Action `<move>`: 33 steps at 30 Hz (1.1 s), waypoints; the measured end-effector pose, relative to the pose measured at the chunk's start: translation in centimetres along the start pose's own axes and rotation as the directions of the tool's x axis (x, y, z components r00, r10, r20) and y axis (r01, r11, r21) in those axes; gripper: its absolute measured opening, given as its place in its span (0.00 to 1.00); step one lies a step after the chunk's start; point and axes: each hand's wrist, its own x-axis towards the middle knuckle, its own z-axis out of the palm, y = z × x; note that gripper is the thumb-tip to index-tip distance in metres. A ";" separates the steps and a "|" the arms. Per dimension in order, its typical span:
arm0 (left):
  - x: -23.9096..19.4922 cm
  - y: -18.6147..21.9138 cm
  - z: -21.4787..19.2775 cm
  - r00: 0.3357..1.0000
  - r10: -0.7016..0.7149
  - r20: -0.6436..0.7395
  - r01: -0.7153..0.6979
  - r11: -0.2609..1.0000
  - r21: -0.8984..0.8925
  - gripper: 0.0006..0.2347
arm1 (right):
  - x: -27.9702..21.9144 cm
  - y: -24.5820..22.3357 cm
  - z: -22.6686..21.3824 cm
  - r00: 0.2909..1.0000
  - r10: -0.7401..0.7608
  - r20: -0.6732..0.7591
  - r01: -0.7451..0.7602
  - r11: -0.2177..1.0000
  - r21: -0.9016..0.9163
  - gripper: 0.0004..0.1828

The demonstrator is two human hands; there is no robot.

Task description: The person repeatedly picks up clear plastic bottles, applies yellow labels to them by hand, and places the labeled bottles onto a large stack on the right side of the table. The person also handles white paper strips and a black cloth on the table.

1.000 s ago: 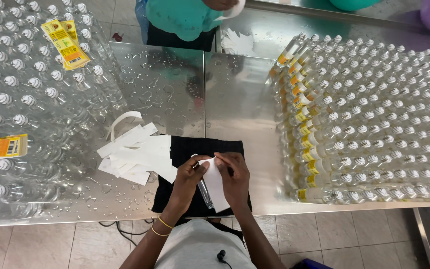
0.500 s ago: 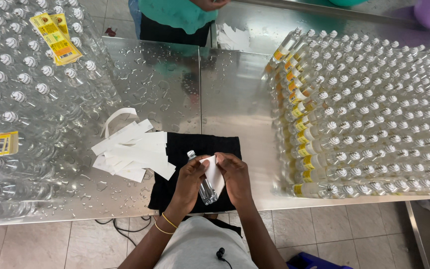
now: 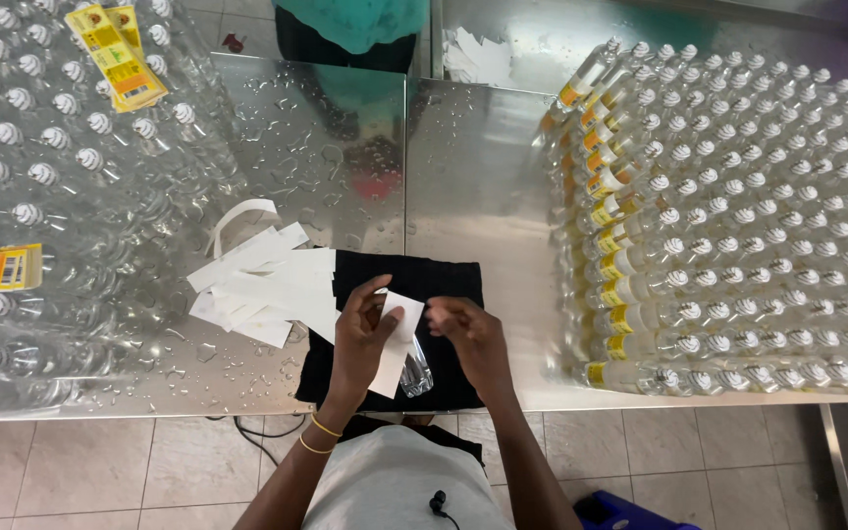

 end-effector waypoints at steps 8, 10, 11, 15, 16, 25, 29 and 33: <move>-1.7 0.0 0.4 0.983 0.141 -0.120 -0.099 0.948 0.302 0.19 | 1.0 3.6 0.2 0.996 0.084 0.028 -0.088 0.947 0.308 0.17; -3.1 -0.7 0.6 0.994 0.076 -0.075 -0.068 0.993 0.098 0.17 | 0.7 3.3 0.4 0.996 0.078 -0.030 -0.066 0.953 0.295 0.17; -3.8 -1.0 0.6 1.000 0.018 -0.017 -0.020 0.994 -0.105 0.15 | 0.4 3.3 0.6 0.994 0.073 -0.087 -0.045 0.959 0.281 0.17; -5.1 2.0 2.5 0.993 0.026 0.112 -0.015 0.994 -0.105 0.17 | -0.4 3.4 1.0 0.999 -0.028 -0.044 0.038 0.972 0.233 0.13; -5.0 2.0 2.8 0.988 0.084 0.129 -0.075 0.995 -0.069 0.19 | -0.5 3.5 0.8 0.994 -0.110 -0.020 0.112 0.974 0.199 0.12; -4.5 0.0 2.8 0.984 0.167 0.062 -0.169 0.986 0.018 0.17 | -1.1 2.4 1.0 0.945 -0.306 0.115 0.295 0.950 0.103 0.09; -2.8 -5.0 0.5 0.992 0.122 -0.014 -0.122 0.993 0.008 0.12 | -0.8 2.9 2.0 0.936 -0.341 0.085 0.325 0.932 0.162 0.09; 1.0 -6.3 -1.8 0.947 -0.230 -0.225 0.189 0.963 -0.190 0.11 | 0.7 6.6 1.5 0.999 -0.023 -0.025 0.032 0.882 0.470 0.08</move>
